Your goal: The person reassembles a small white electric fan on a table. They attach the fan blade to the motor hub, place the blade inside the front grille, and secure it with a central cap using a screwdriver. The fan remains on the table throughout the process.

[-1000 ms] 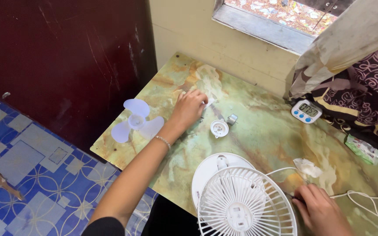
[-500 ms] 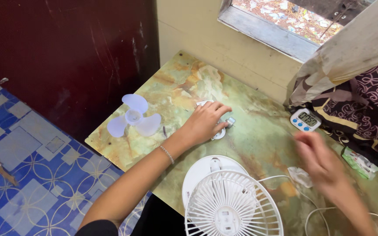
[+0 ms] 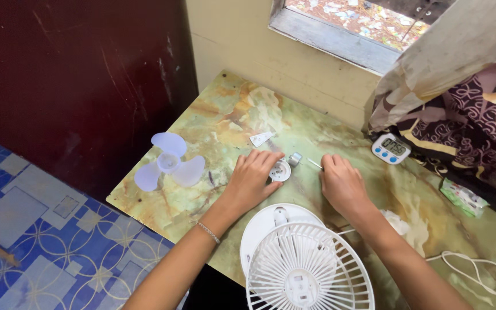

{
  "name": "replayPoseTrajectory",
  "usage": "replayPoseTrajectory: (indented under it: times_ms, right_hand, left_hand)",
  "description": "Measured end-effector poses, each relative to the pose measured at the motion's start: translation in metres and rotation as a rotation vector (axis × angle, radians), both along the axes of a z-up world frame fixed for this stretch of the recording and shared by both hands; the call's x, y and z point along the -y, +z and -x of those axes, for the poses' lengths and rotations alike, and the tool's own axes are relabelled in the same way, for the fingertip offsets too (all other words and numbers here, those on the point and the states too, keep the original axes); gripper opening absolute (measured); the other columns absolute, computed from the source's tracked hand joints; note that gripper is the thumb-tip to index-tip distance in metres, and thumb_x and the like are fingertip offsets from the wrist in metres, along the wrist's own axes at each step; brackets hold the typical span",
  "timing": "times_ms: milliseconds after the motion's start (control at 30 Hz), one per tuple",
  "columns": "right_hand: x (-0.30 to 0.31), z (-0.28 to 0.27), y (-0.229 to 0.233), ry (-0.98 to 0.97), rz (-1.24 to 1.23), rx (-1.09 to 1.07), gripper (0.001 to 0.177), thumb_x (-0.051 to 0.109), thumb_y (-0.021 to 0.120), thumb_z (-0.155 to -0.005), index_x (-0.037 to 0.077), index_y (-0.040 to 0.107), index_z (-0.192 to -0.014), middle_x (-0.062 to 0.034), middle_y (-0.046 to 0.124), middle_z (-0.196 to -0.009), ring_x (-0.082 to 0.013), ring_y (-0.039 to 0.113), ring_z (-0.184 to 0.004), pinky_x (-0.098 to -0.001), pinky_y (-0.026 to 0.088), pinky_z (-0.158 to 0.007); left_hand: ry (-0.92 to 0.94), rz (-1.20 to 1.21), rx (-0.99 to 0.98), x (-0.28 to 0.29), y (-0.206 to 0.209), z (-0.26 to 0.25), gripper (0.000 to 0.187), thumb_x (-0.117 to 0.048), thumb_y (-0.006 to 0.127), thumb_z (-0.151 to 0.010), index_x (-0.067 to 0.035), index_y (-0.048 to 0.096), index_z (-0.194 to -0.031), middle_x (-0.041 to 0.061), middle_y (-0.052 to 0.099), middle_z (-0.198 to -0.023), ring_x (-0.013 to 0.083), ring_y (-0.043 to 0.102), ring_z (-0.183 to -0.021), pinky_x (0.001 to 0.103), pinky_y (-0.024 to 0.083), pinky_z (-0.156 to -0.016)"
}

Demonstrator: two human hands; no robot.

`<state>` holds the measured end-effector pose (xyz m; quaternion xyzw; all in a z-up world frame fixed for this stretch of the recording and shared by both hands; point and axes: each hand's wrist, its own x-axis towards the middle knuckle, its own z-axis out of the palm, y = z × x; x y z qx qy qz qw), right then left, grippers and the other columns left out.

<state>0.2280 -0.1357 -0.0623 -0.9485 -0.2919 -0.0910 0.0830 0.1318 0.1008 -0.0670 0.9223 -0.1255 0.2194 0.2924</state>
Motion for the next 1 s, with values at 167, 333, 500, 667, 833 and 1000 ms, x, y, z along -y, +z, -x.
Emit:
replayPoseTrajectory:
  times_ms: [167, 333, 500, 667, 833, 1000]
  right_hand:
    - [-0.012, 0.013, 0.025, 0.126, -0.134, 0.064, 0.043, 0.01, 0.071, -0.081, 0.005, 0.059, -0.122, -0.0176, 0.059, -0.123, -0.0383, 0.054, -0.114, -0.05, 0.046, -0.089]
    - [-0.042, 0.007, 0.038, 0.357, -0.157, -0.055, 0.05, 0.005, 0.07, -0.081, 0.011, 0.064, -0.131, -0.0163, 0.059, -0.135, -0.0371, 0.053, -0.123, -0.0463, 0.045, -0.101]
    - [-0.052, 0.0, 0.03, 0.286, -0.115, -0.128, 0.037, 0.014, 0.074, -0.085, 0.011, 0.068, -0.121, -0.013, 0.066, -0.121, -0.0349, 0.058, -0.117, -0.0453, 0.046, -0.1]
    - [-0.043, 0.001, 0.018, 0.273, -0.197, -0.136, 0.028, 0.011, 0.072, -0.087, 0.01, 0.07, -0.114, -0.0137, 0.069, -0.114, -0.0348, 0.062, -0.113, -0.0439, 0.05, -0.097]
    - [-0.029, 0.016, 0.032, 0.218, -0.453, -0.178, 0.037, 0.006, 0.072, -0.086, 0.008, 0.066, -0.123, -0.0135, 0.067, -0.114, -0.029, 0.068, -0.101, -0.0369, 0.055, -0.089]
    - [-0.019, 0.03, 0.054, 0.189, -0.983, -0.425, 0.039, 0.002, 0.068, -0.091, 0.0, 0.062, -0.13, -0.0111, 0.064, -0.122, -0.02, 0.068, -0.112, -0.0314, 0.057, -0.092]
  left_hand:
    - [-0.036, 0.118, 0.085, -0.001, 0.006, 0.008, 0.064, -0.021, 0.08, -0.08, -0.011, 0.055, -0.138, 0.009, 0.062, -0.128, 0.0297, 0.055, -0.123, 0.044, 0.042, -0.098]
    - [-0.036, 0.261, 0.185, -0.012, 0.02, 0.016, 0.064, -0.014, 0.081, -0.08, -0.011, 0.056, -0.139, 0.011, 0.061, -0.133, 0.0319, 0.056, -0.128, 0.045, 0.045, -0.104]
    - [-0.084, 0.344, 0.251, -0.021, 0.032, 0.02, 0.072, -0.009, 0.083, -0.076, -0.01, 0.053, -0.141, 0.012, 0.06, -0.135, 0.0337, 0.058, -0.129, 0.044, 0.046, -0.108]
    - [-0.121, 0.43, 0.192, -0.017, 0.028, 0.019, 0.068, -0.005, 0.083, -0.077, -0.01, 0.056, -0.14, 0.012, 0.057, -0.134, 0.0308, 0.063, -0.12, 0.039, 0.056, -0.095]
    - [-0.107, 0.462, 0.135, -0.017, 0.023, 0.015, 0.063, -0.003, 0.08, -0.08, -0.013, 0.059, -0.139, 0.01, 0.052, -0.137, 0.0246, 0.065, -0.112, 0.033, 0.058, -0.079]
    - [-0.152, 0.464, 0.176, -0.016, 0.018, 0.015, 0.063, -0.001, 0.076, -0.081, -0.011, 0.057, -0.14, 0.011, 0.057, -0.139, 0.0252, 0.064, -0.116, 0.031, 0.055, -0.077]
